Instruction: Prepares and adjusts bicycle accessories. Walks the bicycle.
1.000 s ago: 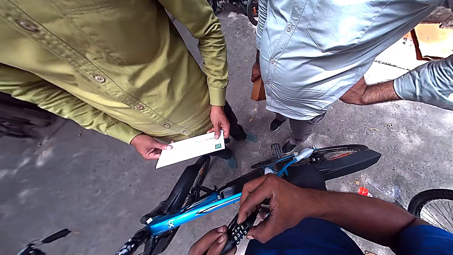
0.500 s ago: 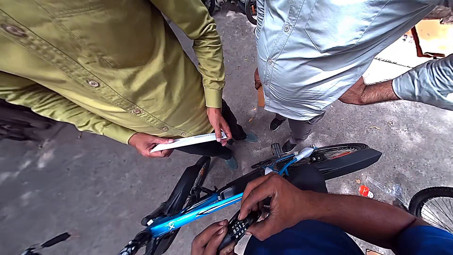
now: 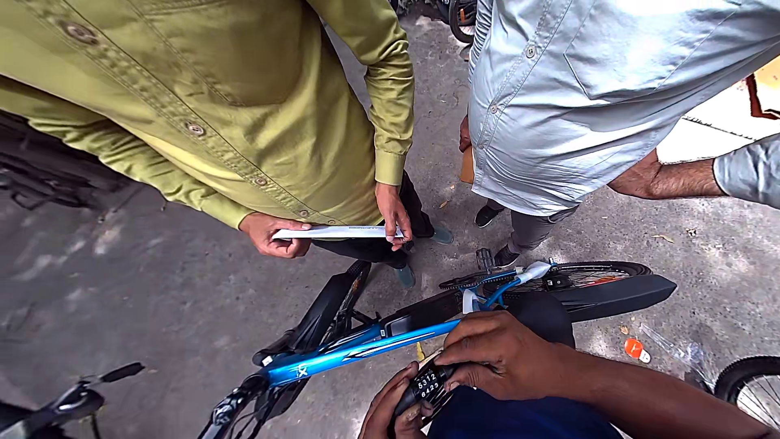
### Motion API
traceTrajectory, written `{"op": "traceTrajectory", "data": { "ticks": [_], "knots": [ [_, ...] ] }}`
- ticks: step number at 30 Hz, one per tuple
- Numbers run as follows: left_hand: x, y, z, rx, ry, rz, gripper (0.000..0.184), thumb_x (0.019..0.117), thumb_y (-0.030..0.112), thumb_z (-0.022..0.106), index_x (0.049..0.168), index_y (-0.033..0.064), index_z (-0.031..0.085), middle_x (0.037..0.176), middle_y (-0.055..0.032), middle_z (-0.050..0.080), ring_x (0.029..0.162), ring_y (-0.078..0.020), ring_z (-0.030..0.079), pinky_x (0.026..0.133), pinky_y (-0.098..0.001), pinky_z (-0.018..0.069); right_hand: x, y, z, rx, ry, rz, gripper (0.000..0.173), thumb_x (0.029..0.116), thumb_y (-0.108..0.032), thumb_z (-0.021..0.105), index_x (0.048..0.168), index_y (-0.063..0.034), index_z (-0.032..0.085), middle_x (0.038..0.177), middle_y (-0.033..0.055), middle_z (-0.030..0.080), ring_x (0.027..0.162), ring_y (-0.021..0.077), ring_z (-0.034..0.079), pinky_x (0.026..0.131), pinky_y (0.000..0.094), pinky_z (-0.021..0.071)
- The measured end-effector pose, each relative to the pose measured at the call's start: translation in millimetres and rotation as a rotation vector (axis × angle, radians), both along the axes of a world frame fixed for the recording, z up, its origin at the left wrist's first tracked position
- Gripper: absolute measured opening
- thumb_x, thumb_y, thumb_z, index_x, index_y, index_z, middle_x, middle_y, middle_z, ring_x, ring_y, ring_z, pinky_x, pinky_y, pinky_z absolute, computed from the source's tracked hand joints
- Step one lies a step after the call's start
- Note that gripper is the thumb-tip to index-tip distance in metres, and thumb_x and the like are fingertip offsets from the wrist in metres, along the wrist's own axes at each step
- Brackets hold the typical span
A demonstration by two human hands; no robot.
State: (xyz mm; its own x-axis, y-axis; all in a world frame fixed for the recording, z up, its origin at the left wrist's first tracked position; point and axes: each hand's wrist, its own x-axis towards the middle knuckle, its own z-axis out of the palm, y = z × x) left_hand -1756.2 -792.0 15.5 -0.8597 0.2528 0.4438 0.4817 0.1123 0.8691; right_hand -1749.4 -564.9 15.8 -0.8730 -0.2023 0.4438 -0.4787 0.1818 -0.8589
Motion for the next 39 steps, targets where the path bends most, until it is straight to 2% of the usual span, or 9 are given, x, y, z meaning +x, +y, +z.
{"op": "traceTrajectory", "data": {
  "ticks": [7,14,19,22,25,29,32,35,39],
  "knots": [
    [5.5,-11.3,-14.0,0.258,-0.236,0.438,0.021,0.1093,0.019,0.047,0.122,0.0055,0.057,0.099,0.0027,0.07,0.051,-0.0024,0.057,0.045,-0.0167,0.0509,30.1,6.3,-45.1,-0.078,-0.335,-0.028,0.025,0.0992,-0.026,0.071,0.113,-0.006,0.073,0.099,0.0066,0.072,0.081,0.0103,0.068,0.074,0.028,0.0602],
    [31.4,-34.2,-111.7,0.024,-0.756,1.048,0.024,0.1077,0.013,0.05,0.122,-0.0052,0.055,0.089,-0.0051,0.066,0.051,-0.0025,0.052,0.043,-0.0194,0.0412,-1.9,-56.2,-84.1,0.696,-0.437,0.283,0.025,0.0992,-0.028,0.06,0.119,-0.0159,0.071,0.105,0.0108,0.073,0.101,0.0318,0.07,0.087,0.056,0.0546],
    [34.9,-66.5,-208.6,-0.103,-1.014,1.307,0.033,0.1091,0.024,0.048,0.123,-0.0038,0.059,0.1,-0.0157,0.063,0.069,-0.0185,0.055,0.06,-0.0392,0.0491,-34.9,-55.1,-113.6,0.645,-0.58,0.288,0.032,0.1003,-0.03,0.06,0.129,-0.0166,0.069,0.119,0.0096,0.071,0.114,0.0295,0.066,0.098,0.053,0.0522],
    [25.1,-66.1,-239.6,-0.219,-1.04,1.314,0.036,0.1082,0.022,0.051,0.127,-0.0071,0.061,0.119,-0.025,0.067,0.108,-0.0332,0.066,0.099,-0.0512,0.0508,-51.0,-38.3,-138.1,0.547,-0.707,0.152,0.028,0.1011,-0.021,0.058,0.125,-0.014,0.071,0.116,0.0074,0.072,0.108,0.022,0.069,0.098,0.0471,0.0553],
    [9.5,-56.5,-270.8,-0.119,-1.136,1.258,0.03,0.1079,0.021,0.053,0.122,-0.0035,0.063,0.103,-0.0181,0.068,0.079,-0.024,0.062,0.072,-0.044,0.0525,-78.1,-30.7,-181.8,0.538,-0.948,0.141,0.025,0.1006,-0.016,0.059,0.122,-0.0107,0.071,0.111,0.0086,0.073,0.098,0.0216,0.071,0.091,0.0479,0.0582],
    [-6.7,-23.9,-295.1,0.329,-1.293,1.113,0.022,0.1084,0.018,0.051,0.116,-0.001,0.058,0.079,-0.0086,0.055,0.048,-0.0123,0.041,0.043,-0.0293,0.0373,-97.5,-45.8,-215.3,0.695,-1.174,0.307,0.034,0.1049,-0.027,0.053,0.129,-0.0088,0.068,0.112,0.0152,0.072,0.1,0.0294,0.07,0.091,0.0541,0.0548],
    [-11.8,0.8,-308.0,0.508,-1.378,1.118,0.02,0.1095,0.022,0.048,0.109,0.0023,0.053,0.068,-0.0035,0.047,0.044,-0.01,0.039,0.041,-0.026,0.0381,-112.3,-56.0,-229.5,0.772,-1.233,0.315,0.039,0.106,-0.035,0.051,0.133,-0.0109,0.065,0.114,0.0174,0.07,0.098,0.0315,0.07,0.087,0.0547,0.0553],
    [-18.8,21.3,-317.8,0.482,-1.364,1.122,0.021,0.1092,0.019,0.049,0.114,-0.0008,0.055,0.073,-0.0079,0.053,0.05,-0.0141,0.047,0.047,-0.0312,0.0456,-129.1,-55.3,-257.9,0.934,-1.259,0.338,0.061,0.0959,-0.067,0.056,0.114,-0.0116,0.074,0.111,0.0152,0.073,0.107,0.0345,0.068,0.092,0.065,0.0509],
    [-30.2,38.7,-317.2,0.494,-1.249,1.101,0.012,0.1021,0.001,0.052,0.113,-0.0034,0.053,0.076,-0.0107,0.057,0.054,-0.0164,0.056,0.049,-0.0343,0.052,-127.2,-51.5,-301.9,0.879,-1.377,0.468,0.044,0.0991,-0.042,0.063,0.089,0.0006,0.067,0.082,0.0145,0.063,0.074,0.0256,0.059,0.068,0.0501,0.0471]
  ]
}}
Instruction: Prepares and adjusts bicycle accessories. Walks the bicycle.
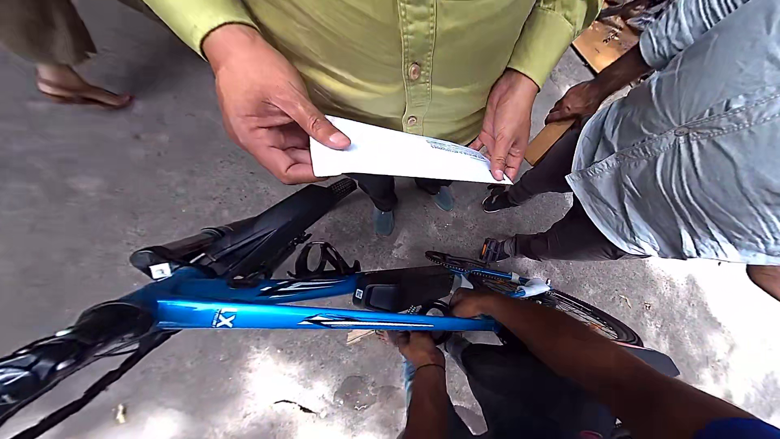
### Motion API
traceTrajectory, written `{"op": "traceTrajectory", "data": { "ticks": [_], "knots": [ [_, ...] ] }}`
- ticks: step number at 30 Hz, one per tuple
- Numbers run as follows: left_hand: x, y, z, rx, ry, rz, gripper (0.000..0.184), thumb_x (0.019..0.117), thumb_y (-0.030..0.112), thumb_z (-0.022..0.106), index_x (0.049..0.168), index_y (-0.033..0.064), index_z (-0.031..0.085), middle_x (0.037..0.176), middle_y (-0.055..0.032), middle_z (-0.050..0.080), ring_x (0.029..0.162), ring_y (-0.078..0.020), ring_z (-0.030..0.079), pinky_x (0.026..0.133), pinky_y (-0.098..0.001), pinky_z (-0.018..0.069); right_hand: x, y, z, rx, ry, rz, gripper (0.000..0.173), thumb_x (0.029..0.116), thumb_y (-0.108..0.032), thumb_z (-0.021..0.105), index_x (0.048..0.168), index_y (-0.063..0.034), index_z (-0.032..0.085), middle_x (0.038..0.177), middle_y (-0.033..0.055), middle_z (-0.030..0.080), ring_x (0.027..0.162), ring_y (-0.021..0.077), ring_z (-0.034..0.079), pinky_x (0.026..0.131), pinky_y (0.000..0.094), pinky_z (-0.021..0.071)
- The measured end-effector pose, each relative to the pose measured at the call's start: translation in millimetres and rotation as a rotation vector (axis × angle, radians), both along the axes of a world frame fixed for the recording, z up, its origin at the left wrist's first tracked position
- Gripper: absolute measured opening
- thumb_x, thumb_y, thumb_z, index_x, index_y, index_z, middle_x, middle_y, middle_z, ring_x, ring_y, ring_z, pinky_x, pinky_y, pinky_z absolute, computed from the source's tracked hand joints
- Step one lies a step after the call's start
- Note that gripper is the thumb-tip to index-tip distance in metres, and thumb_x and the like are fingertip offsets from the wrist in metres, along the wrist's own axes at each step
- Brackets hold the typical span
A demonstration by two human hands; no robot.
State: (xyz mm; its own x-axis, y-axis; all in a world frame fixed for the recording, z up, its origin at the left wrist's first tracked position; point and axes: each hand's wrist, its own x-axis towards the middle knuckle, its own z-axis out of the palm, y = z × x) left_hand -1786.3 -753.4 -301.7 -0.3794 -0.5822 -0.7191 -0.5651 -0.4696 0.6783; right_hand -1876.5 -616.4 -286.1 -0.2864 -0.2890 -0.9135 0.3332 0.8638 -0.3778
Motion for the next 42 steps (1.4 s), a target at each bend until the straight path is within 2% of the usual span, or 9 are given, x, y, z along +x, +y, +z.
{"op": "traceTrajectory", "data": {
  "ticks": [4,7,17,24,28,30,36,38,42],
  "knots": [
    [0.4,-5.2,-10.2,-0.043,0.136,-0.07,0.027,0.101,0.006,0.058,0.127,-0.0033,0.056,0.106,-0.0148,0.066,0.09,-0.0173,0.066,0.078,-0.0377,0.0584,12.5,-2.5,-10.9,0.003,0.209,-0.068,0.038,0.0956,-0.038,0.071,0.112,-0.0041,0.072,0.102,0.0183,0.072,0.096,0.0347,0.069,0.086,0.06,0.0539],
    [-3.6,-3.0,-11.1,-0.106,0.208,-0.128,0.026,0.1024,0.008,0.057,0.124,-0.0058,0.058,0.11,-0.0134,0.067,0.099,-0.013,0.066,0.09,-0.0311,0.056,-0.9,-3.4,-4.3,0.051,0.305,-0.127,0.072,0.0822,-0.037,0.085,0.145,-0.0161,0.056,0.13,0.0138,0.067,0.115,0.0333,0.067,0.097,0.0588,0.0541],
    [-7.7,-9.0,-12.5,-0.209,0.346,-0.259,0.022,0.1009,0.005,0.058,0.118,-0.0089,0.062,0.103,-0.0125,0.071,0.097,-0.0107,0.069,0.093,-0.026,0.0556,-3.7,6.1,-0.3,-0.246,0.584,0.111,0.032,0.1016,-0.043,0.063,0.119,-0.0194,0.077,0.106,0.0043,0.077,0.102,0.0219,0.072,0.095,0.0508,0.0546],
    [4.6,-7.5,-14.1,-0.088,0.075,0.071,0.021,0.104,0.003,0.051,0.122,-0.0071,0.055,0.099,-0.016,0.063,0.084,-0.0192,0.065,0.076,-0.039,0.0584,-6.4,28.6,8.6,-0.427,0.611,-0.37,0.026,0.1016,-0.028,0.066,0.106,-0.0054,0.078,0.088,0.0069,0.075,0.08,0.0139,0.069,0.08,0.0404,0.0574],
    [19.4,-16.8,1.3,0.004,0.115,0.217,0.024,0.1113,0.019,0.041,0.12,-0.0002,0.053,0.089,-0.0094,0.064,0.067,-0.0165,0.067,0.063,-0.0357,0.0608,-17.2,45.1,38.1,-0.674,0.479,-0.741,0.023,0.0986,-0.004,0.066,0.119,0.0059,0.07,0.088,0.0102,0.078,0.076,0.0152,0.075,0.077,0.0336,0.0644],
    [26.4,-23.8,21.8,0.006,0.197,0.193,0.023,0.1111,0.017,0.041,0.118,0.0,0.056,0.087,-0.0074,0.068,0.064,-0.0148,0.068,0.061,-0.0324,0.0613,-11.3,46.3,63.9,-0.667,0.447,-0.581,0.03,0.0991,-0.007,0.066,0.128,0.0022,0.067,0.088,0.0099,0.076,0.068,0.0151,0.071,0.066,0.0321,0.0622],
    [35.1,-26.0,53.8,-0.01,0.32,0.185,0.027,0.111,0.013,0.036,0.125,-0.0025,0.053,0.105,-0.0098,0.075,0.082,-0.0174,0.075,0.076,-0.0349,0.0637,23.8,24.2,117.5,-0.672,0.673,0.336,0.031,0.1082,-0.037,0.052,0.123,-0.0194,0.073,0.107,0.0029,0.077,0.099,0.0187,0.073,0.093,0.0476,0.0567],
    [37.8,-22.6,60.0,0.02,0.353,0.257,0.03,0.1118,0.018,0.035,0.127,-0.0023,0.051,0.111,-0.011,0.074,0.093,-0.0195,0.076,0.083,-0.0367,0.0628,27.6,5.7,122.1,-0.744,0.706,0.386,0.03,0.1085,-0.034,0.052,0.122,-0.0182,0.073,0.109,0.0048,0.075,0.101,0.0205,0.072,0.092,0.0454,0.057],
    [55.4,-17.4,69.7,-0.1,0.496,0.149,0.026,0.1081,0.008,0.038,0.122,-0.0047,0.056,0.094,-0.0033,0.073,0.084,-0.0135,0.074,0.081,-0.0323,0.0634,21.3,-23.3,106.2,-0.758,0.726,0.175,0.031,0.109,-0.032,0.052,0.121,-0.0131,0.074,0.105,0.0069,0.074,0.098,0.0182,0.07,0.092,0.0399,0.0565]
  ]
}}
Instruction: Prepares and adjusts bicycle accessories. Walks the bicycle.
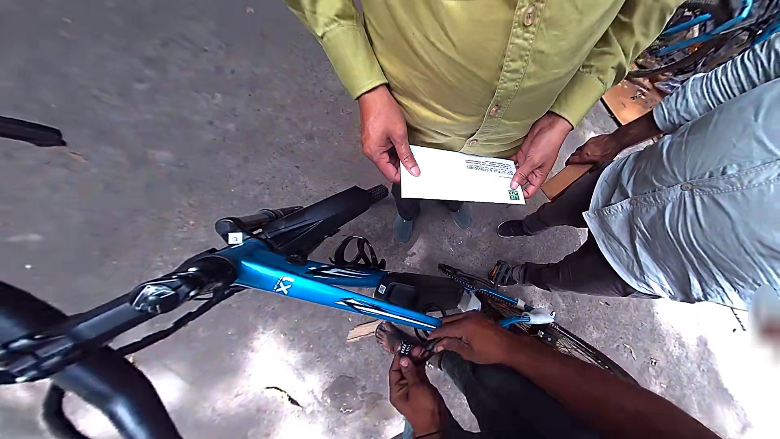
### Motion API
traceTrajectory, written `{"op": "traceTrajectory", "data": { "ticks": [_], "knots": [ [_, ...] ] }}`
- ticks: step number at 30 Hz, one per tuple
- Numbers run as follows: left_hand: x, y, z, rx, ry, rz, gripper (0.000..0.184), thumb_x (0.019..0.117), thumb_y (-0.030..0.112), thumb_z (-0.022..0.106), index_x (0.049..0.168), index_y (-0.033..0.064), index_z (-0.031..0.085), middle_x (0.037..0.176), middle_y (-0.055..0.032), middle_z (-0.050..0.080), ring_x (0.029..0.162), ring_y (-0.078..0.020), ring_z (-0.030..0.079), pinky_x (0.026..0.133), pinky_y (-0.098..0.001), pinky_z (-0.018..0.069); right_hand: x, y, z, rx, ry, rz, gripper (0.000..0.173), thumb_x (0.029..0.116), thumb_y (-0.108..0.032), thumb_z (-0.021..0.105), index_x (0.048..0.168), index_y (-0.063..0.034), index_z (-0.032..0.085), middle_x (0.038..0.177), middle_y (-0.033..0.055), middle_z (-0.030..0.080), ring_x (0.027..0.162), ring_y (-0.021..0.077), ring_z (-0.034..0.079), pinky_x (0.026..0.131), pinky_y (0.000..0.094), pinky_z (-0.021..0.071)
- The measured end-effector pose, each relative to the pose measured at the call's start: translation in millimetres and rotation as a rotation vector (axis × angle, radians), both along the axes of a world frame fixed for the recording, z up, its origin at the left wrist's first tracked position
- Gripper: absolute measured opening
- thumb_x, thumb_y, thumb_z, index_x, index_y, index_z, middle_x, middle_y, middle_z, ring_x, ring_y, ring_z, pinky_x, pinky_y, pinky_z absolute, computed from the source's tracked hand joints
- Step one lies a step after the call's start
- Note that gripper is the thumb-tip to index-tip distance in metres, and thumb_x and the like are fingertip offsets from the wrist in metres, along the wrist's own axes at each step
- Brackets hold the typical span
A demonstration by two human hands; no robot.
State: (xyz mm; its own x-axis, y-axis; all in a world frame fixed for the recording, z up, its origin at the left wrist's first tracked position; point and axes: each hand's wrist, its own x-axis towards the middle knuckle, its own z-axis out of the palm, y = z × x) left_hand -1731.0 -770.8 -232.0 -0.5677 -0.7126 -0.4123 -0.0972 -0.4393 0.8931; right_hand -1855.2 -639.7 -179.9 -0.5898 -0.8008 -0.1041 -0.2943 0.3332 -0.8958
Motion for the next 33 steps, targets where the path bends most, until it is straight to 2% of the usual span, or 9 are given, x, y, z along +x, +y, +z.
{"op": "traceTrajectory", "data": {
  "ticks": [1,4,9,15,22,28,31,33],
  "knots": [
    [4.4,-1.0,-0.7,-0.03,0.044,-0.044,0.027,0.1072,0.007,0.039,0.123,-0.0061,0.057,0.093,-0.0029,0.074,0.085,-0.0133,0.074,0.083,-0.0326,0.063,-4.1,-5.9,-3.9,-0.003,-0.026,-0.05,0.032,0.1092,-0.032,0.051,0.12,-0.0114,0.073,0.104,0.0068,0.076,0.096,0.0168,0.072,0.092,0.0394,0.0574],
    [11.7,-8.4,-6.9,-0.02,0.118,-0.126,0.029,0.1066,0.007,0.042,0.124,-0.0062,0.061,0.096,-0.0051,0.075,0.09,-0.016,0.073,0.088,-0.0348,0.0619,-12.7,-16.6,-11.6,-0.015,-0.126,-0.151,0.031,0.1081,-0.03,0.053,0.118,-0.0093,0.074,0.094,0.0057,0.076,0.083,0.0137,0.072,0.082,0.038,0.0601],
    [5.8,-18.1,-9.8,0.081,0.184,-0.165,0.027,0.1063,0.013,0.049,0.122,0.0002,0.067,0.096,-0.005,0.075,0.088,-0.0171,0.073,0.087,-0.0358,0.0616,-12.0,-9.1,-19.6,-0.024,-0.177,-0.191,0.032,0.1072,-0.033,0.056,0.117,-0.0112,0.076,0.098,0.0012,0.077,0.09,0.008,0.072,0.087,0.0355,0.0593],
    [2.6,-19.8,-12.9,0.074,0.208,-0.194,0.027,0.105,0.012,0.052,0.123,-0.0002,0.068,0.099,-0.0057,0.075,0.09,-0.0169,0.073,0.087,-0.0349,0.0611,7.5,-12.7,-22.6,-0.11,-0.255,-0.354,0.029,0.1068,-0.028,0.058,0.117,-0.0073,0.076,0.097,0.0008,0.078,0.089,0.0063,0.072,0.086,0.0314,0.0599],
    [-0.1,-23.0,-9.6,0.067,0.185,-0.228,0.027,0.1046,0.011,0.052,0.123,0.0001,0.068,0.1,-0.0061,0.075,0.091,-0.0167,0.073,0.088,-0.0346,0.0612,6.6,-12.0,-23.4,-0.113,-0.247,-0.344,0.028,0.1062,-0.028,0.059,0.116,-0.0075,0.076,0.097,0.0011,0.078,0.09,0.0065,0.072,0.087,0.0323,0.06],
    [-0.4,-19.9,-12.0,-0.034,0.164,-0.293,0.028,0.104,0.015,0.056,0.124,-0.0006,0.068,0.091,-0.0025,0.073,0.078,-0.0107,0.069,0.075,-0.0251,0.0593,9.0,-11.8,-23.2,-0.033,-0.249,-0.284,0.031,0.1061,-0.033,0.058,0.119,-0.0106,0.076,0.101,0.0024,0.078,0.094,0.0077,0.072,0.09,0.0343,0.059],
    [-6.1,-17.9,-12.0,-0.001,0.142,-0.32,0.028,0.1051,0.018,0.051,0.126,0.0015,0.059,0.097,-0.0005,0.068,0.083,-0.0082,0.065,0.08,-0.0239,0.0564,5.0,-15.7,-21.9,0.061,-0.201,-0.246,0.033,0.1073,-0.036,0.054,0.119,-0.014,0.076,0.101,0.0006,0.077,0.095,0.0082,0.072,0.092,0.0371,0.0569],
    [-8.2,-13.5,-7.7,-0.02,0.143,-0.345,0.036,0.102,0.025,0.057,0.128,0.0018,0.048,0.107,-0.0018,0.064,0.092,-0.0075,0.065,0.085,-0.0238,0.0562,5.6,-16.2,-20.3,0.082,-0.185,-0.232,0.034,0.1078,-0.037,0.053,0.118,-0.0134,0.076,0.099,0.0008,0.077,0.093,0.0093,0.072,0.091,0.0385,0.0576]
  ]
}}
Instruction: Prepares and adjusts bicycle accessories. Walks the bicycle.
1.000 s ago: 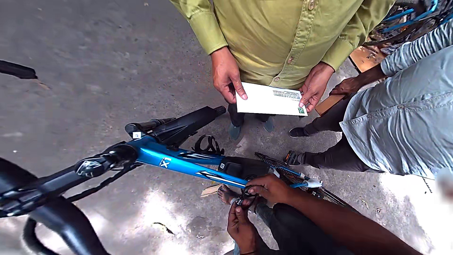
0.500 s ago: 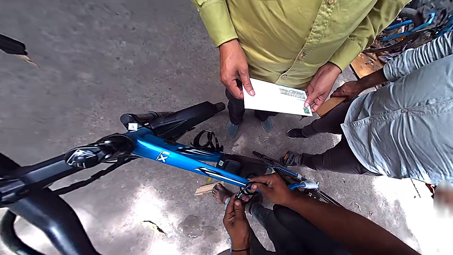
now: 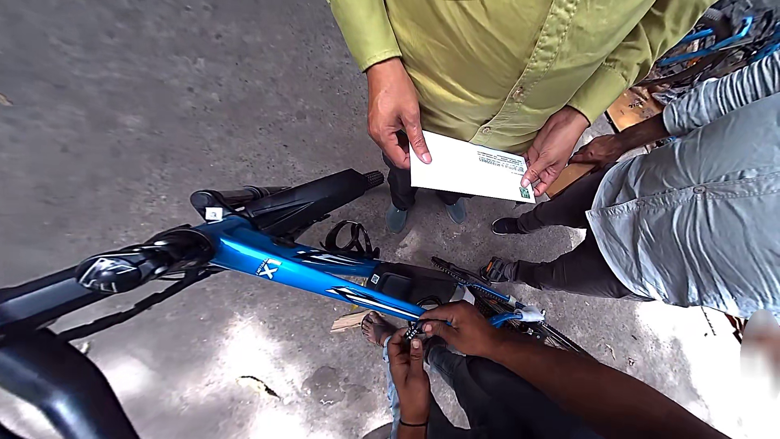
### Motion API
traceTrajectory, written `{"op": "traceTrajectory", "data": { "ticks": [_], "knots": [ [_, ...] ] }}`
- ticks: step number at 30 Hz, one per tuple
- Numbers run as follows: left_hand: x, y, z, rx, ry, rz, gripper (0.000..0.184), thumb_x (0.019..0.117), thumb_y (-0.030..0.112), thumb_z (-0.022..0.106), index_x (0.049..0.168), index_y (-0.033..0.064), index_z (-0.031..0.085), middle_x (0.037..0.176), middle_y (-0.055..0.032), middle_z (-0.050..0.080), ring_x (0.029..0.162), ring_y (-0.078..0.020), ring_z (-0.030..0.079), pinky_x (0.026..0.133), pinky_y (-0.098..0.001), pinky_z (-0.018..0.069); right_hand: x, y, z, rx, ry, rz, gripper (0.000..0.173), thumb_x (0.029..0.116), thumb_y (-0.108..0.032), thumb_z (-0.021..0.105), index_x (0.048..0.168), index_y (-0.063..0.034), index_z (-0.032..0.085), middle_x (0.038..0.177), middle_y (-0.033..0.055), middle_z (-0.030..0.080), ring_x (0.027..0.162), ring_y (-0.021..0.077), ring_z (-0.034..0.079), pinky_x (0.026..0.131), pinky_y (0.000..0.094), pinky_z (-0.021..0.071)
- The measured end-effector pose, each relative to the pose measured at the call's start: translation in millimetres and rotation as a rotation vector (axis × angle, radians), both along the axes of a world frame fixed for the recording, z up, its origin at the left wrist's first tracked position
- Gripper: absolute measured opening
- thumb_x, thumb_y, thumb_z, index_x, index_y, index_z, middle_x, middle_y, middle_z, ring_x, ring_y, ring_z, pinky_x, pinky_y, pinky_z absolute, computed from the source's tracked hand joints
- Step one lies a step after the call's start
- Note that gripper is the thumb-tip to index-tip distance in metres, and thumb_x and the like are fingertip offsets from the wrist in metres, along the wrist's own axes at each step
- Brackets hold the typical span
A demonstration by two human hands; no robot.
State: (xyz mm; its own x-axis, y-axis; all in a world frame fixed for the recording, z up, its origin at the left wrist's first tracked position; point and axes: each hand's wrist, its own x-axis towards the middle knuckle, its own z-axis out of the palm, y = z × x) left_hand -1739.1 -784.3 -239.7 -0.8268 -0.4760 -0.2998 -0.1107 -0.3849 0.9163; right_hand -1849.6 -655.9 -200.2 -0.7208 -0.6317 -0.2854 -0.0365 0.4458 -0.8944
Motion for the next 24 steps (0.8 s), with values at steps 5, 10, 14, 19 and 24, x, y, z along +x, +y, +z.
{"op": "traceTrajectory", "data": {
  "ticks": [5,10,14,19,24],
  "knots": [
    [-10.3,4.8,3.7,-0.139,0.04,0.009,0.046,0.1,0.015,0.058,0.138,-0.0063,0.041,0.114,-0.0045,0.061,0.097,-0.0052,0.065,0.085,-0.021,0.0568,-0.5,1.4,1.0,0.027,0.049,-0.01,0.035,0.1089,-0.035,0.05,0.118,-0.012,0.075,0.097,0.0022,0.077,0.091,0.0108,0.072,0.089,0.0374,0.0582],
    [-22.2,2.9,-2.8,-0.426,0.049,-0.048,0.025,0.1023,0.012,0.055,0.115,-0.0079,0.062,0.095,-0.0008,0.071,0.085,0.0012,0.068,0.08,-0.0158,0.0581,0.7,4.4,1.1,0.081,0.1,-0.061,0.035,0.1087,-0.033,0.05,0.113,-0.0093,0.074,0.09,0.0034,0.075,0.085,0.0134,0.071,0.087,0.0382,0.0578],
    [-33.1,-4.7,-4.9,-0.527,-0.01,-0.131,0.03,0.1026,0.025,0.055,0.087,0.0028,0.068,0.067,0.0064,0.062,0.058,0.005,0.057,0.056,-0.0124,0.0495,1.4,9.9,-1.7,0.128,0.124,-0.058,0.038,0.1096,-0.037,0.047,0.115,-0.0112,0.074,0.096,0.0045,0.075,0.091,0.0153,0.071,0.09,0.0401,0.0567],
    [-36.8,-14.6,3.1,-0.428,-0.127,-0.291,0.044,0.1091,0.027,0.039,0.085,0.0067,0.07,0.067,0.0047,0.064,0.058,-0.0032,0.059,0.058,-0.0209,0.0522,-5.8,14.0,16.8,0.411,0.067,0.024,0.046,0.1085,-0.051,0.039,0.125,-0.0219,0.07,0.114,0.0023,0.074,0.106,0.0194,0.07,0.092,0.0497,0.055],
    [-3.9,13.0,9.3,-0.58,-0.215,-0.114,0.067,0.1009,0.043,0.052,0.138,-0.0119,0.04,0.126,-0.0244,0.057,0.113,-0.0206,0.063,0.099,-0.0328,0.0535,4.3,68.7,19.8,0.665,-0.067,-0.123,0.047,0.0988,-0.054,0.055,0.134,-0.0249,0.066,0.124,0.0036,0.072,0.114,0.0248,0.068,0.096,0.0562,0.0535]
  ]
}}
